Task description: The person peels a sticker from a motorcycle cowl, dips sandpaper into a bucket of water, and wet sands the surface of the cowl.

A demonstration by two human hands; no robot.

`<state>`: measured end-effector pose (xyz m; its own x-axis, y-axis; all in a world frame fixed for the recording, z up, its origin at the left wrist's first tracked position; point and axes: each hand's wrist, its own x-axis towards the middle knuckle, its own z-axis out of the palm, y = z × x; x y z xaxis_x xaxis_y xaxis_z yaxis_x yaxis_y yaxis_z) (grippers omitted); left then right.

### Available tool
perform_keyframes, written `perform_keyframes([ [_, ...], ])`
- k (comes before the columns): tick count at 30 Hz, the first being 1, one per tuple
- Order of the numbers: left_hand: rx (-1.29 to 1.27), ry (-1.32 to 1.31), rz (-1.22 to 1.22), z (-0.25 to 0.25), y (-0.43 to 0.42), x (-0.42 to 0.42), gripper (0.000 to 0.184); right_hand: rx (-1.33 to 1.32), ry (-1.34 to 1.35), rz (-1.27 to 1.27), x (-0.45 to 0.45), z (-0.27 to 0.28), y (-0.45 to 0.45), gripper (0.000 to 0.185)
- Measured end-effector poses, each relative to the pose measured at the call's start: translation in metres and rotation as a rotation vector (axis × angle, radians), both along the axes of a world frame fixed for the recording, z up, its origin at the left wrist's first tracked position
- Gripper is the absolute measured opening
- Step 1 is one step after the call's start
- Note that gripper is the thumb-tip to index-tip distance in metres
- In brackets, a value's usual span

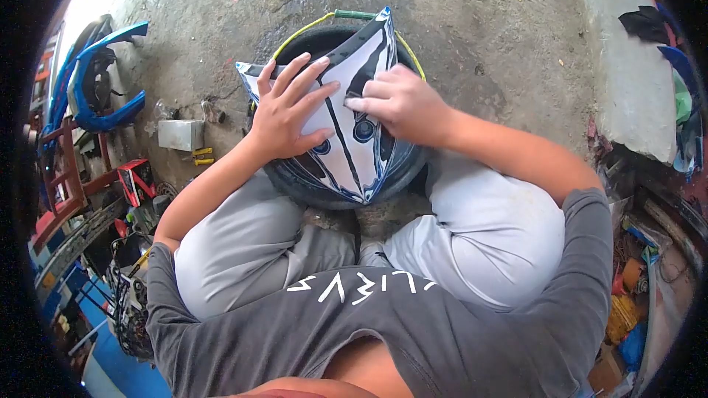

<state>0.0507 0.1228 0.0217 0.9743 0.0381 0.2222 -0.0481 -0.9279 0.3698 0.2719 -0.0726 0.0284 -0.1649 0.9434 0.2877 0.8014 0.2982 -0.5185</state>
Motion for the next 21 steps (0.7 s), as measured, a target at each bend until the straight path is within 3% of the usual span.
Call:
perform_keyframes([
  [3,0.019,0.001,-0.005,0.000,0.000,0.000,0.071,0.095,-0.063,-0.154,0.039,-0.022,0.007,0.037],
  [6,0.021,-0.008,-0.002,0.001,0.001,0.000,0.070,-0.025,0.121,-0.442,0.059,-0.034,0.010,0.037],
  [8,0.016,-0.014,-0.006,0.001,0.002,0.001,0.069,0.018,-0.144,-0.235,0.039,-0.016,0.002,0.039],
  [10,0.009,-0.010,-0.005,0.001,0.001,0.000,0.068,0.093,-0.065,-0.081,0.013,-0.009,-0.002,0.039],
  [12,0.006,-0.006,-0.003,0.000,0.001,0.000,0.068,0.153,-0.114,-0.057,0.023,-0.012,0.000,0.038],
  [14,0.006,-0.002,0.001,0.000,0.000,0.000,0.068,0.069,-0.177,-0.217,0.050,-0.025,0.005,0.036],
  [15,0.007,0.000,0.001,0.001,0.000,0.000,0.068,0.011,-0.069,-0.351,0.059,-0.031,0.008,0.033],
  [18,0.008,-0.009,-0.006,0.003,0.001,0.001,0.068,-0.071,-0.018,-0.366,0.049,-0.021,0.006,0.033],
  [21,0.011,-0.014,-0.009,0.003,0.003,0.001,0.068,0.037,0.009,-0.222,0.019,-0.017,-0.007,0.039],
])
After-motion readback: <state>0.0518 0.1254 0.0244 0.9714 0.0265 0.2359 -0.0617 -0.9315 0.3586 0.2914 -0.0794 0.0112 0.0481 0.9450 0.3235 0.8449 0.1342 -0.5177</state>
